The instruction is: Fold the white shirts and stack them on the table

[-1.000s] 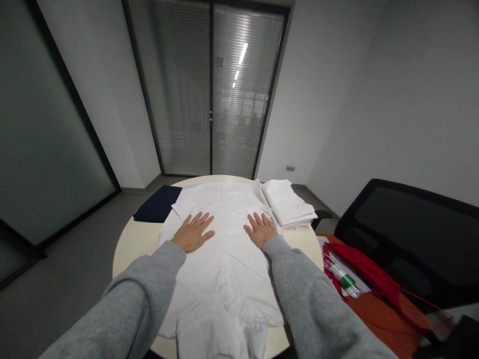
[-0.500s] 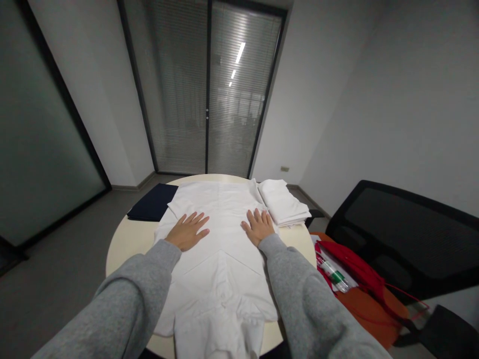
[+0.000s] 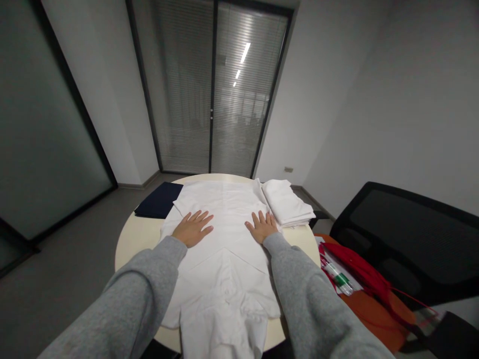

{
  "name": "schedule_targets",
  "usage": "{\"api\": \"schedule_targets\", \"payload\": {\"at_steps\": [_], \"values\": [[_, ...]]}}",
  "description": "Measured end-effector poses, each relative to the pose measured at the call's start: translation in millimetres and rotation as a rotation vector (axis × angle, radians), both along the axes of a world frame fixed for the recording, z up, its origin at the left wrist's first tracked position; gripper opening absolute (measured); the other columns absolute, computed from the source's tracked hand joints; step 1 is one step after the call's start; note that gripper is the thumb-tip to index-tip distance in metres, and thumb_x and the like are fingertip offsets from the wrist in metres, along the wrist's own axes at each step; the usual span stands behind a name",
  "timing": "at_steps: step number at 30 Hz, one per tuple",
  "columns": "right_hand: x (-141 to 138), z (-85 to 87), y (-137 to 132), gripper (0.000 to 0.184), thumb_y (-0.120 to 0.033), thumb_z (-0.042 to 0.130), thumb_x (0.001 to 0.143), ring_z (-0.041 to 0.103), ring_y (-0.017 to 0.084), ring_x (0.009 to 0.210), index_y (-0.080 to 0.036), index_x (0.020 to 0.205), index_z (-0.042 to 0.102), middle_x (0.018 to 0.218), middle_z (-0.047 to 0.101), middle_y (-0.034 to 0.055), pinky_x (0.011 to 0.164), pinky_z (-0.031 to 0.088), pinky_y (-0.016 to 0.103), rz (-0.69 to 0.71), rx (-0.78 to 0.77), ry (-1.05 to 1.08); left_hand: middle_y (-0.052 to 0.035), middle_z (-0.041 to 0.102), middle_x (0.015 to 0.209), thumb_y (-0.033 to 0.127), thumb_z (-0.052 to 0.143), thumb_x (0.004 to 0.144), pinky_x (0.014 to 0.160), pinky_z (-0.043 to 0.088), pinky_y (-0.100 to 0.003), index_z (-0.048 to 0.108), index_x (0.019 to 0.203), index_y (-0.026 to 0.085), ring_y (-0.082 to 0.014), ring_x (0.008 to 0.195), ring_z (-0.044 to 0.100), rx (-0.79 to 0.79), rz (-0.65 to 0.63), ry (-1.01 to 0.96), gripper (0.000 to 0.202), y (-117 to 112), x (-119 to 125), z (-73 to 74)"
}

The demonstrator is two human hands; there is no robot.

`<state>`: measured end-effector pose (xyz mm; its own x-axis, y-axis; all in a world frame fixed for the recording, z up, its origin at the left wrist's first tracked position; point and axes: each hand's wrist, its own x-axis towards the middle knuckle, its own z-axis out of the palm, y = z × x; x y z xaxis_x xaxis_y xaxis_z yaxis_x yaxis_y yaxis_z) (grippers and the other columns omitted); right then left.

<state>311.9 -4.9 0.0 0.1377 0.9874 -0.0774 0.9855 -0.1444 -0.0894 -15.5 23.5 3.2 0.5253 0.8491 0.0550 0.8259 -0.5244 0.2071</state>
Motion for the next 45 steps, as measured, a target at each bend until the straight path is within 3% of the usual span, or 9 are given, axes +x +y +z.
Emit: {"api": "schedule_targets", "payload": {"at_steps": [4, 8, 14, 18, 24, 29, 39, 41, 45], "values": [[-1, -0.7, -1, 0.082, -0.076, 0.019, 0.098, 0.001, 0.036, 0.158, -0.027, 0.165, 0.021, 0.173, 0.01, 0.0102, 0.123, -0.003, 0.051, -0.007, 0.028, 0.014, 0.0016, 0.026, 0.17, 0.065, 0.025, 0.102, 0.125, 0.011, -0.051, 0.036, 0.16, 0.036, -0.0268, 0.157, 0.02, 0.014, 0.006, -0.014, 0.065, 1, -1, -1.3], [0, 0.6, -5, 0.073, -0.071, 0.024, 0.1, 0.004, 0.036, 0.158, -0.03, 0.159, 0.037, 0.172, 0.011, 0.0114, 0.122, 0.003, 0.051, -0.033, 0.153, 0.023, 0.0011, 0.027, 0.169, 0.065, 0.026, 0.102, 0.125, 0.011, -0.051, 0.036, 0.16, 0.036, -0.0274, 0.157, 0.021, 0.02, 0.005, -0.016, 0.066, 1, 0, -1.6], [-9, 10.0, -3, 0.067, -0.069, 0.031, 0.1, 0.02, 0.04, 0.154, -0.027, 0.148, 0.052, 0.168, 0.025, 0.0156, 0.12, 0.009, 0.053, -0.012, 0.229, -0.028, 0.0005, 0.027, 0.169, 0.064, 0.029, 0.102, 0.126, 0.012, -0.048, 0.036, 0.16, 0.034, -0.0268, 0.157, 0.021, 0.042, -0.004, -0.001, 0.065, -3, -8, -2.8], [-20, 13.2, 11, 0.075, -0.068, 0.03, 0.1, 0.008, 0.037, 0.157, -0.02, 0.156, 0.041, 0.169, 0.021, 0.017, 0.122, -0.003, 0.05, 0.075, 0.261, -0.066, 0.0001, 0.027, 0.169, 0.064, 0.028, 0.102, 0.126, 0.011, -0.048, 0.035, 0.16, 0.034, -0.0261, 0.157, 0.021, 0.044, 0.001, 0.013, 0.066, -6, -22, -1.9], [-17, 4.4, 27, 0.08, -0.074, 0.018, 0.099, 0.009, 0.036, 0.157, -0.029, 0.164, 0.022, 0.172, 0.014, 0.0098, 0.123, 0.0, 0.048, -0.01, 0.064, 0.047, 0.0019, 0.025, 0.17, 0.065, 0.025, 0.103, 0.127, 0.011, -0.049, 0.033, 0.161, 0.033, -0.0254, 0.157, 0.019, 0.049, 0.013, 0.06, 0.067, -7, -30, -0.4], [-15, -0.9, 31, 0.087, -0.075, 0.022, 0.097, 0.008, 0.037, 0.157, -0.021, 0.165, 0.017, 0.171, 0.015, 0.0128, 0.123, 0.003, 0.049, -0.071, 0.103, 0.035, 0.0022, 0.025, 0.17, 0.066, 0.025, 0.102, 0.127, 0.012, -0.049, 0.033, 0.161, 0.034, -0.0254, 0.158, 0.019, 0.04, 0.02, 0.051, 0.067, -6, -29, -1.8], [-18, -1.7, 34, 0.086, -0.074, 0.019, 0.098, 0.008, 0.038, 0.156, -0.021, 0.165, 0.016, 0.172, 0.013, 0.0128, 0.123, 0.001, 0.05, -0.079, 0.076, -0.014, 0.0017, 0.027, 0.169, 0.065, 0.026, 0.102, 0.126, 0.012, -0.049, 0.035, 0.16, 0.035, -0.0256, 0.156, 0.023, 0.052, 0.04, 0.03, 0.066, -10, -28, -0.1], [-18, -0.5, 33, 0.086, -0.074, 0.019, 0.097, 0.008, 0.039, 0.156, -0.021, 0.165, 0.016, 0.172, 0.013, 0.0128, 0.122, 0.002, 0.051, -0.081, 0.07, -0.014, -0.0014, 0.025, 0.17, 0.065, 0.027, 0.102, 0.126, 0.012, -0.05, 0.034, 0.161, 0.031, -0.0276, 0.157, 0.021, 0.102, 0.101, 0.024, 0.069, -11, -27, -0.2], [-19, 1.3, 33, 0.086, -0.075, 0.019, 0.097, 0.008, 0.042, 0.155, -0.022, 0.165, 0.016, 0.172, 0.013, 0.0123, 0.122, 0.001, 0.056, -0.093, 0.057, -0.004, -0.0101, 0.021, 0.171, 0.062, 0.026, 0.102, 0.126, 0.009, -0.053, 0.033, 0.162, 0.019, -0.0352, 0.158, 0.013, 0.278, 0.391, -0.006, 0.074, -11, -28, -0.9]]}}
